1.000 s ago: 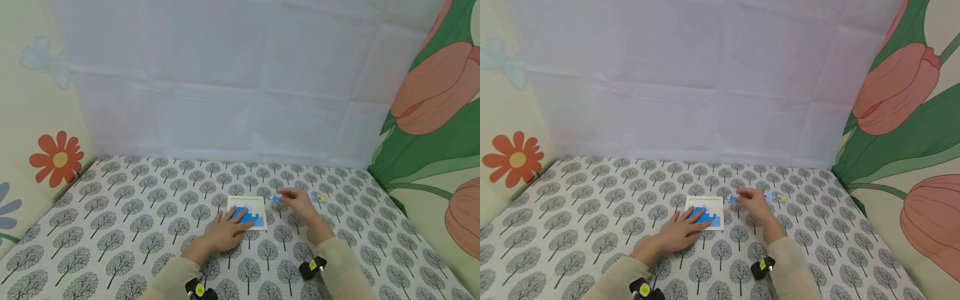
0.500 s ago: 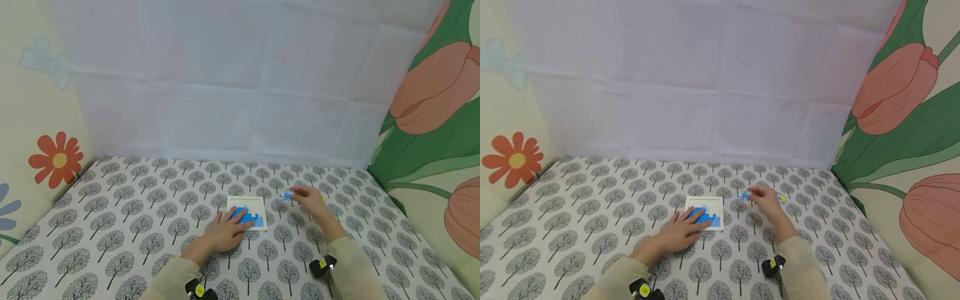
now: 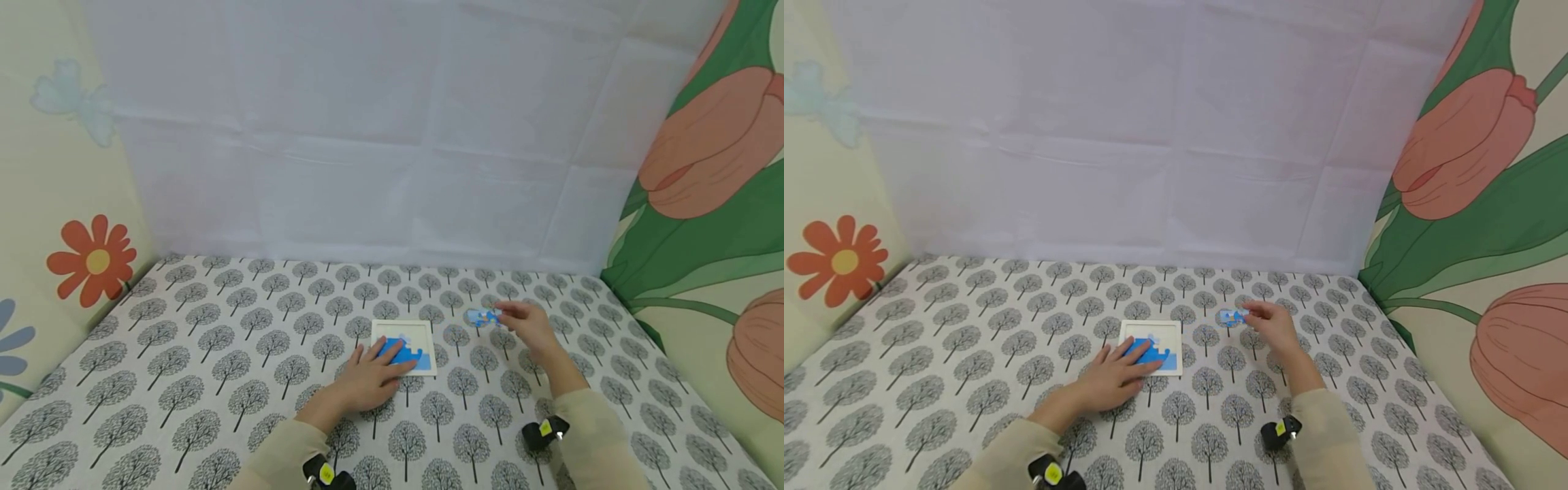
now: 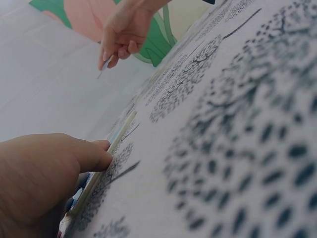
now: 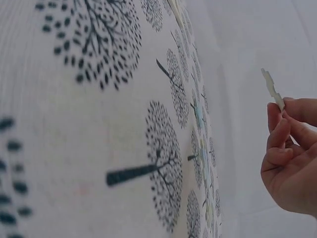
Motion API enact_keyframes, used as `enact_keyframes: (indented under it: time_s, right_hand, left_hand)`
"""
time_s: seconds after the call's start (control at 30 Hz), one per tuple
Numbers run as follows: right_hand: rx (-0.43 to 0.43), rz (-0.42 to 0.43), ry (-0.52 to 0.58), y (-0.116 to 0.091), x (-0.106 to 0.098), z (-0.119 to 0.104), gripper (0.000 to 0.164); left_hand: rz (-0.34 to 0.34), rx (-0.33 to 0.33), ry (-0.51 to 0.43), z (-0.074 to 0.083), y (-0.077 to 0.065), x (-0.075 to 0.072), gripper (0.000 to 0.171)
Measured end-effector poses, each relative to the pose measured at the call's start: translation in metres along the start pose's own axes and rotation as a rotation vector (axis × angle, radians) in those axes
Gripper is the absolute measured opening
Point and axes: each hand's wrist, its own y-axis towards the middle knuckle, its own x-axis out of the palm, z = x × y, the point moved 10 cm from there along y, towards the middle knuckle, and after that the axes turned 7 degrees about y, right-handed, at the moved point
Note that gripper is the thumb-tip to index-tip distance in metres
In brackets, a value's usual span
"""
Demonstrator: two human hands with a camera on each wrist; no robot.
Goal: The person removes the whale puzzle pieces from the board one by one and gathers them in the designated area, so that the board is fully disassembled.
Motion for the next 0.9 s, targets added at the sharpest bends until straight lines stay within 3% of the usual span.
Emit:
enact_keyframes:
  time_s: [0.53,0.9]
  right_hand:
    - [0.087,0.068,-0.023,-0.002,-0.038,0.015,0.033]
    - [0.071,0.108,0.039,0.018,-0.068,0.076,0.033]
  left_hand:
    - [-0.001,0.005,-0.001,-0.001,0.000,0.002,0.040]
    - [-0.001,0.013,0.002,0.001,0.000,0.000,0.040]
